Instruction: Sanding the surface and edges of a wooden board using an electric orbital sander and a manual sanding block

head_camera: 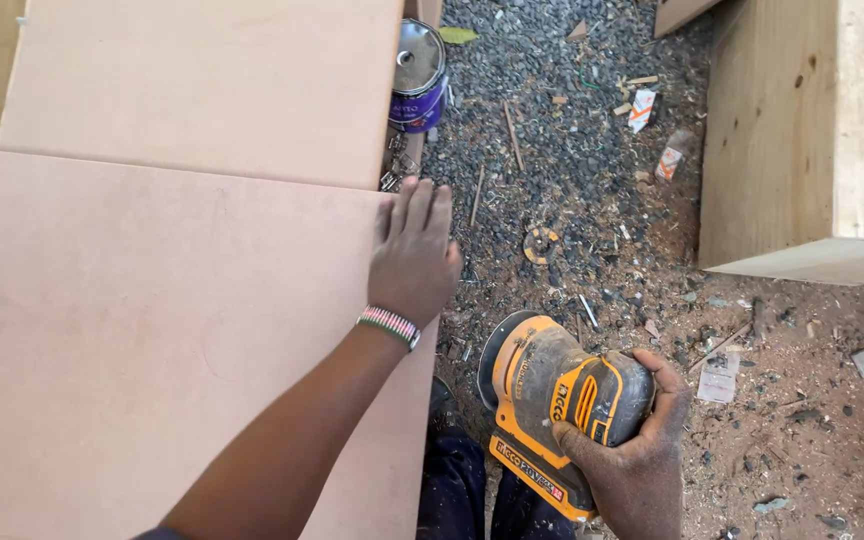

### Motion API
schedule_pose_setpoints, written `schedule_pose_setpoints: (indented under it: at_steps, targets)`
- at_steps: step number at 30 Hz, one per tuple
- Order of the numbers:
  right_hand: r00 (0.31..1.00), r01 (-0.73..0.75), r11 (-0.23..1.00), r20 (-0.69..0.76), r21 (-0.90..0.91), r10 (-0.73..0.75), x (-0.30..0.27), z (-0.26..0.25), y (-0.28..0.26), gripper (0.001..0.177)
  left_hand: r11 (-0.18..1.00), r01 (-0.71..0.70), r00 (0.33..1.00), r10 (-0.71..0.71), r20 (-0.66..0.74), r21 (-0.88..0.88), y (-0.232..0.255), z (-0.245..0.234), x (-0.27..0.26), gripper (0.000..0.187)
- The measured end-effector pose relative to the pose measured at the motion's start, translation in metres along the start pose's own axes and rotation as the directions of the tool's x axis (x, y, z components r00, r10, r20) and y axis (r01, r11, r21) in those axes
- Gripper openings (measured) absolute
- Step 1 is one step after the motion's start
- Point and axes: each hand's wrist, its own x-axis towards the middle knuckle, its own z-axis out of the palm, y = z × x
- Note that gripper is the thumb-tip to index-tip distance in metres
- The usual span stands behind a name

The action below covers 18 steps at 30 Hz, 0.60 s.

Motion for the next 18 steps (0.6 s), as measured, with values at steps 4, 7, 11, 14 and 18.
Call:
schedule_pose_setpoints:
  at_steps: [4, 7, 11, 14, 18]
  targets:
    - [1.000, 0.009, 0.992, 0.003, 0.122, -0.009, 0.005, -0.007, 0.007, 0.117, 0.999, 0.014, 1.000, -0.014, -0.011, 0.047, 0.022, -0.011, -0.059, 0.096]
    - [1.000, -0.002, 0.992, 0.021, 0.124, -0.001, 0.007, -0.011, 0.007, 0.116, 0.986, -0.010, 1.000, 0.012, -0.012, 0.164, 0.024, -0.004, -0.067, 0.111]
    - [0.999, 0.044, 0.995, 0.005, 0.089, -0.045, 0.008, -0.005, 0.011, 0.117, 0.993, -0.030, 0.999, 0.033, -0.030, 0.115, 0.001, 0.010, -0.003, 0.098]
    - [0.999, 0.022, 0.995, 0.035, 0.095, -0.025, 0.005, -0.002, 0.008, 0.116, 0.999, 0.031, 0.999, -0.031, -0.019, 0.022, -0.008, 0.018, 0.035, 0.057]
    - [0.997, -0.021, 0.995, 0.081, 0.097, 0.013, 0.002, -0.001, 0.007, 0.118, 0.997, 0.061, 0.998, -0.062, -0.007, -0.039, -0.003, 0.016, 0.014, 0.070]
